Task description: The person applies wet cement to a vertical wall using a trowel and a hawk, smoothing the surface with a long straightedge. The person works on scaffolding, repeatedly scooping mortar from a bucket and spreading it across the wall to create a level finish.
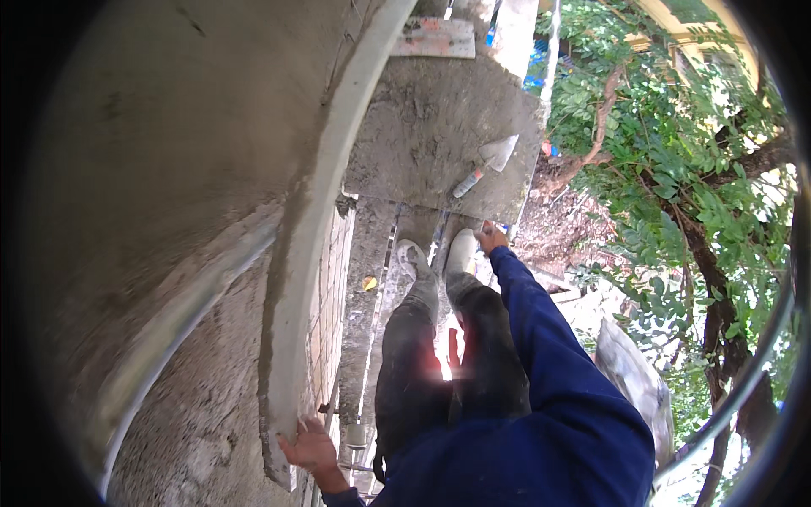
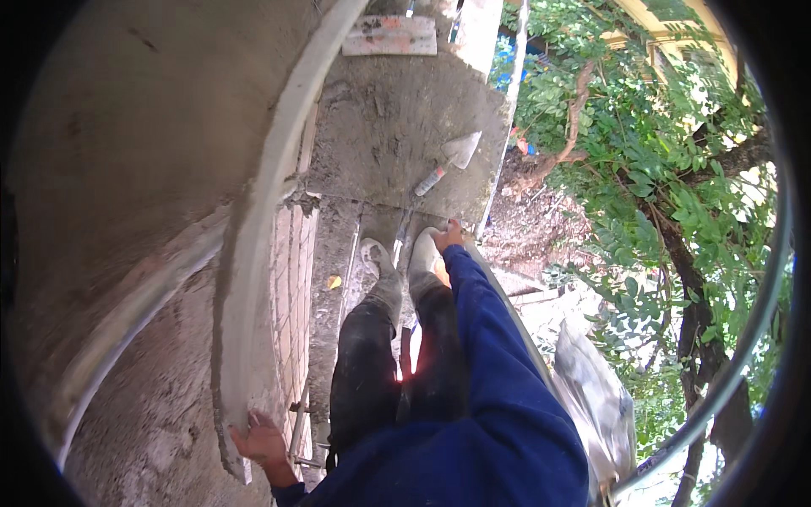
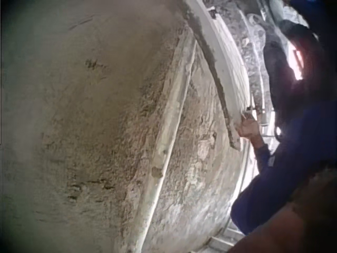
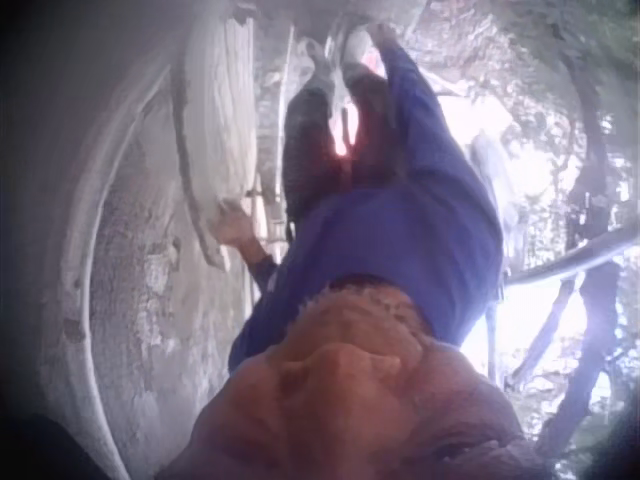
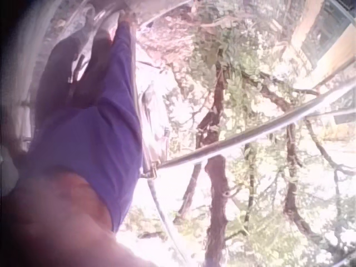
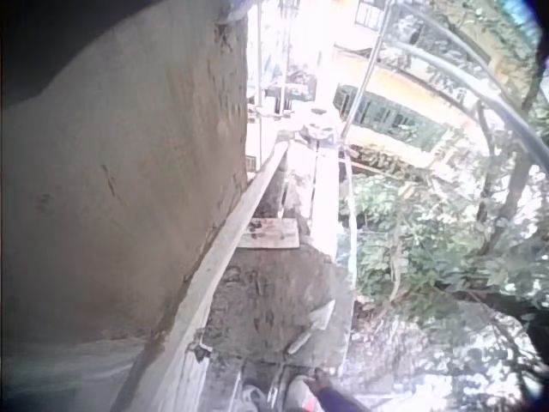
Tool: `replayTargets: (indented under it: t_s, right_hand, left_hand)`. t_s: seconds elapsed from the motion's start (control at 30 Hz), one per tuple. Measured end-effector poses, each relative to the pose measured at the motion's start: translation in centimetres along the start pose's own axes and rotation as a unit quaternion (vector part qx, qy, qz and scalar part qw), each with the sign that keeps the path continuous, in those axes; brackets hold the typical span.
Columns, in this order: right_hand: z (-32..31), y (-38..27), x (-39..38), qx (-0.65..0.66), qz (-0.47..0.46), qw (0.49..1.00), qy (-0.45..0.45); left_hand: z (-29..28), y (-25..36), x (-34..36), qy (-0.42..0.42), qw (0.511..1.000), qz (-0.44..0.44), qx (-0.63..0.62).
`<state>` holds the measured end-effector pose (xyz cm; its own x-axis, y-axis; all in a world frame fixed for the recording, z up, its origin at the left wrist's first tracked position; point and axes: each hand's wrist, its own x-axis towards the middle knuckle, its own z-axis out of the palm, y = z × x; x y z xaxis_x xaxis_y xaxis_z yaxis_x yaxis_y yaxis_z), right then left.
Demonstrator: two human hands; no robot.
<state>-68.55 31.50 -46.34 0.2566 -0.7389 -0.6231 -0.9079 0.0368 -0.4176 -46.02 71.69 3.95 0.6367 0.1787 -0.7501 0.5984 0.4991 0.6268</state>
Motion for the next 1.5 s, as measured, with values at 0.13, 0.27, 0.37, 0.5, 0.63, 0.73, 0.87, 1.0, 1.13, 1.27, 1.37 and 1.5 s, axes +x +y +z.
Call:
replayTargets:
  t_s: [0.13,0.27,0.37,0.5,0.63,0.73,0.87,1.0,1.13,1.27,1.37,1.5]
  right_hand:
    - [6.7,3.7,12.2,0.032,0.154,0.987,-0.043]
    - [12.0,4.0,21.7,0.084,0.137,0.986,0.049]
    - [13.5,4.1,25.2,0.17,0.145,0.967,0.121]
    - [12.5,2.7,21.8,0.27,0.148,0.937,0.164]
    - [14.8,7.8,12.7,0.248,0.138,0.927,0.245]
    - [19.2,8.7,6.1,0.279,0.252,0.896,0.236]
    - [26.7,9.1,4.0,0.116,0.253,0.944,0.178]
    - [33.5,5.1,5.2,0.05,0.245,0.968,0.016]
    - [36.9,-7.3,6.9,0.138,0.221,0.957,0.124]
    - [32.2,-19.7,9.1,0.294,0.225,0.927,0.063]
    - [27.3,-22.8,9.1,0.424,0.204,0.882,0.032]
    - [19.7,-16.6,3.8,0.09,0.007,0.996,-0.011]
  left_hand:
    - [-2.7,-3.9,4.9,-0.007,1.0,0.029,0.008]
    - [-8.7,-6.7,9.9,0.016,1.0,0.015,0.015]
    - [-11.8,-7.9,11.6,-0.039,0.999,0.005,0.003]
    - [-9.6,-9.8,10.0,-0.021,0.999,-0.012,0.021]
    - [-9.5,-7.2,10.6,-0.048,0.996,-0.039,0.07]
    - [-10.4,-6.8,10.6,-0.075,0.993,-0.016,0.087]
    - [-9.7,-6.9,11.8,-0.067,0.994,-0.025,0.084]
    - [-9.9,-6.8,11.9,-0.03,0.996,-0.071,-0.038]
    - [-6.3,-8.7,11.6,0.12,0.987,-0.01,-0.106]
    - [-5.3,-9.6,10.6,0.21,0.972,0.104,0.007]
    - [-9.6,-6.1,9.7,-0.036,0.995,0.042,0.085]
    - [-6.9,-4.9,6.2,-0.108,0.992,-0.01,0.065]
